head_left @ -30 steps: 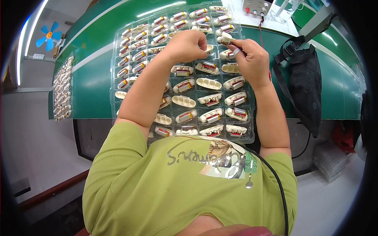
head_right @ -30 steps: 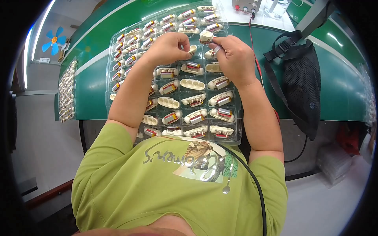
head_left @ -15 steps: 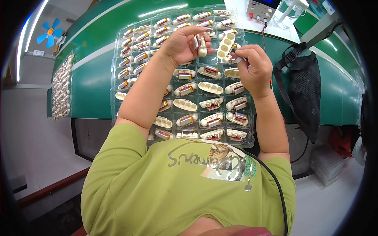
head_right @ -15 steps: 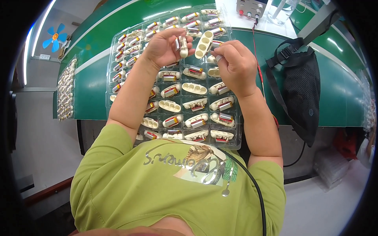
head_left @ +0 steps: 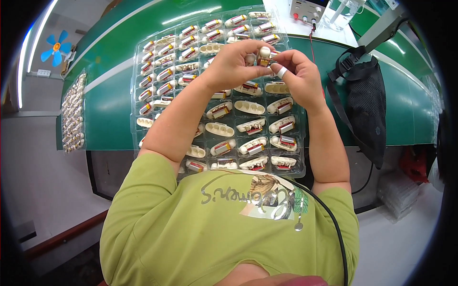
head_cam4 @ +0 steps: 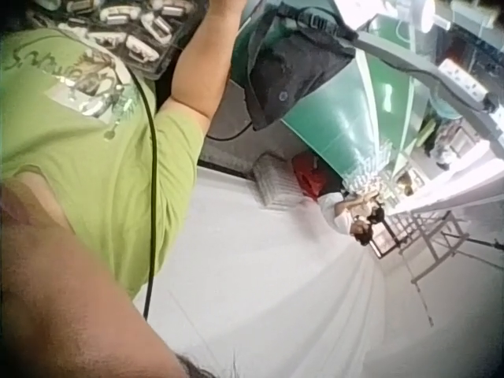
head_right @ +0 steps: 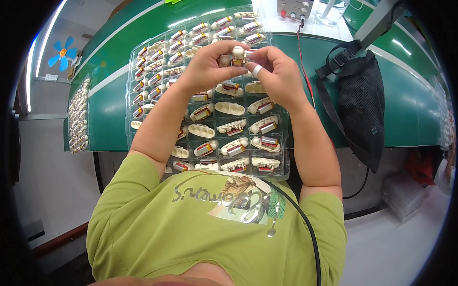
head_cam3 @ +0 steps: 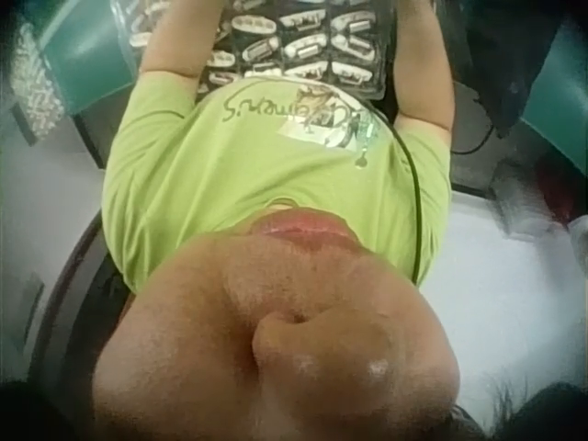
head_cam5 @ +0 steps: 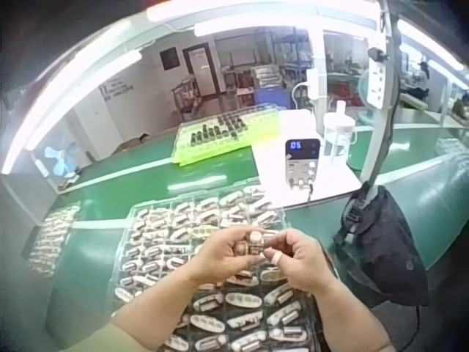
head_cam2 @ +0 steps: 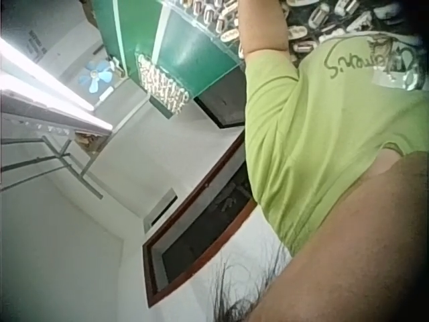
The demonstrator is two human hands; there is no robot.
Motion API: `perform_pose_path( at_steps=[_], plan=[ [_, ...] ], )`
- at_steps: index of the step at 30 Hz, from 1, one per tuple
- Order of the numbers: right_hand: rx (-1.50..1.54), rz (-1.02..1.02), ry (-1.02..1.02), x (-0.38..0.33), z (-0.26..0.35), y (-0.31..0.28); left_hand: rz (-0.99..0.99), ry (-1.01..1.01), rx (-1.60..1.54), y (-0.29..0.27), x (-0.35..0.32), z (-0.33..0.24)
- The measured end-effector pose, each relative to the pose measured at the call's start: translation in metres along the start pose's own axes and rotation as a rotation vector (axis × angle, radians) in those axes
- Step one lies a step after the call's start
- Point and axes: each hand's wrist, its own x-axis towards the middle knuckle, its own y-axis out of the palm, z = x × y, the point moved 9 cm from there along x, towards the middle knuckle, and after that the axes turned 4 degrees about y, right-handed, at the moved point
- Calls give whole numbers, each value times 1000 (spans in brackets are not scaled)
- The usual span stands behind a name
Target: The person assembles electronic components by hand, then places them into a plastic organizational tray.
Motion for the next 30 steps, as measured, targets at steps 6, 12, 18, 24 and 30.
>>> perform_pose_path(
  at_steps=[6, 12, 18, 24, 30],
  plan=[
    [-422, 219, 154, -1, -3, 13, 52, -317, -295, 3, -5, 12],
    [-345, 152, 48, -1, 0, 10, 98, -211, -230, 12, -4, 6],
    [-469, 216, 14, -4, 0, 23, 86, -289, -154, 7, -5, 15],
    [-22, 165, 234, 2, -13, 3, -235, -439, 63, -66, -6, 53],
    [-9, 138, 192, 1, -8, 6, 90, -254, 597, -23, 3, 36]
  ],
)
